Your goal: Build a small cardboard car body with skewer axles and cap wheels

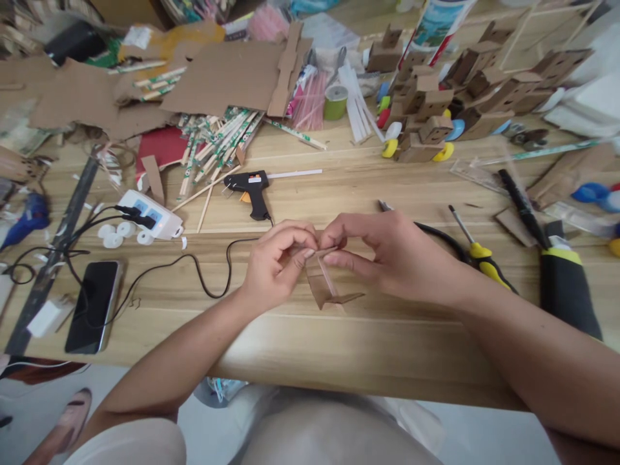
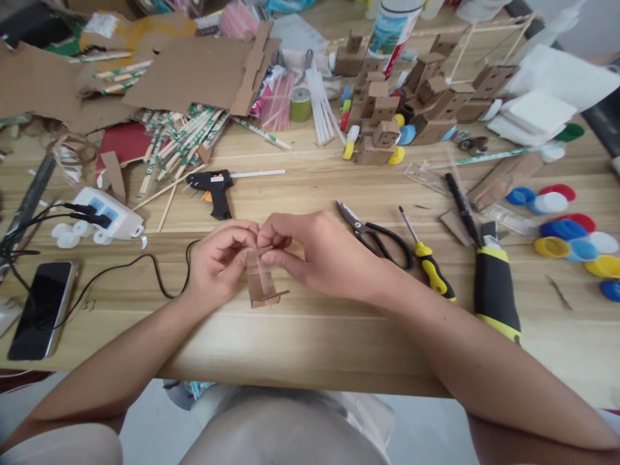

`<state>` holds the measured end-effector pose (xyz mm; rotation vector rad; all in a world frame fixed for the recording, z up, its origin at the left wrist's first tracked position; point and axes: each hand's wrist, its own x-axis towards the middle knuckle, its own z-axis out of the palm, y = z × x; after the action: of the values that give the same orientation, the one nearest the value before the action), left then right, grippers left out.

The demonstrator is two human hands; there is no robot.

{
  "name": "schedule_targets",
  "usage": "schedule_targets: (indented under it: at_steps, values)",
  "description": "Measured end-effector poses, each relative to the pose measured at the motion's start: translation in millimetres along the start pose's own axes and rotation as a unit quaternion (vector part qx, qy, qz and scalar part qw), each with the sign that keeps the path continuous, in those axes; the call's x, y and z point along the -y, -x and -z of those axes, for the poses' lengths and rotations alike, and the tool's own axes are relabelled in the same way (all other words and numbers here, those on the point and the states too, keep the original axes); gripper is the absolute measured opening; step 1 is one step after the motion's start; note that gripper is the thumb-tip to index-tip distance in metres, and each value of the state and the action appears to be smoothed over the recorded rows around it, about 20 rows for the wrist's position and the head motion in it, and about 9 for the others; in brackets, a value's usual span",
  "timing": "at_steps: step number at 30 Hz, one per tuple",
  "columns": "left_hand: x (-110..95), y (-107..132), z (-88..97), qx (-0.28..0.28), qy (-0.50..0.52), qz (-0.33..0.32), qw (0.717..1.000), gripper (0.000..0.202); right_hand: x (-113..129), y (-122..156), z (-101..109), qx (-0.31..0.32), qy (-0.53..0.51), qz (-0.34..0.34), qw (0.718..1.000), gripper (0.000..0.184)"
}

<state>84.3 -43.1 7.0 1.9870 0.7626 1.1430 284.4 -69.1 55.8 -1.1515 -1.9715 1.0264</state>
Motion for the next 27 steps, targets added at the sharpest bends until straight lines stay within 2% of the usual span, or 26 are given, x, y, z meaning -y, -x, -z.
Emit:
schedule_targets:
  at_steps: [3, 6, 10, 19, 22, 27]
  values:
    - [3.0, -3.1, 2.6, -0.021, 0.013, -0.034, 0.999, 0.031, 0.5, -2.1, -5.1, -0.008, -0.095, -0.035, 0.995, 0.01]
    - [4.5, -4.6, 4.1, -0.013, 0.007, -0.053, 0.998, 0.029, -0.7, -3.5, -11.4, -0.015, -0.129, -0.043, 0.991, 0.012]
    - [3.3, -4.2, 4.6, 0.015, -0.015, -0.053, 0.998, 0.028, -1.3, -1.5, -17.3, -0.044, -0.08, -0.014, 0.996, 0.009]
    - [-3.3, -2.2, 1.9, 0.019, 0.016, 0.022, 0.999, 0.03, -5.0, 2.2, -19.3, -0.081, 0.021, 0.081, 0.993, 0.013]
    - [-3.4, -2.3, 3.7, 0.025, 0.002, 0.019, 1.0, 0.029, -4.9, 1.3, -18.4, -0.078, -0.008, 0.053, 0.996, 0.009]
    - [-2.3, -5.2, 9.9, 0.042, -0.063, -0.058, 0.995, 0.022, -5.7, -0.3, -19.7, -0.081, -0.124, -0.015, 0.989, 0.008]
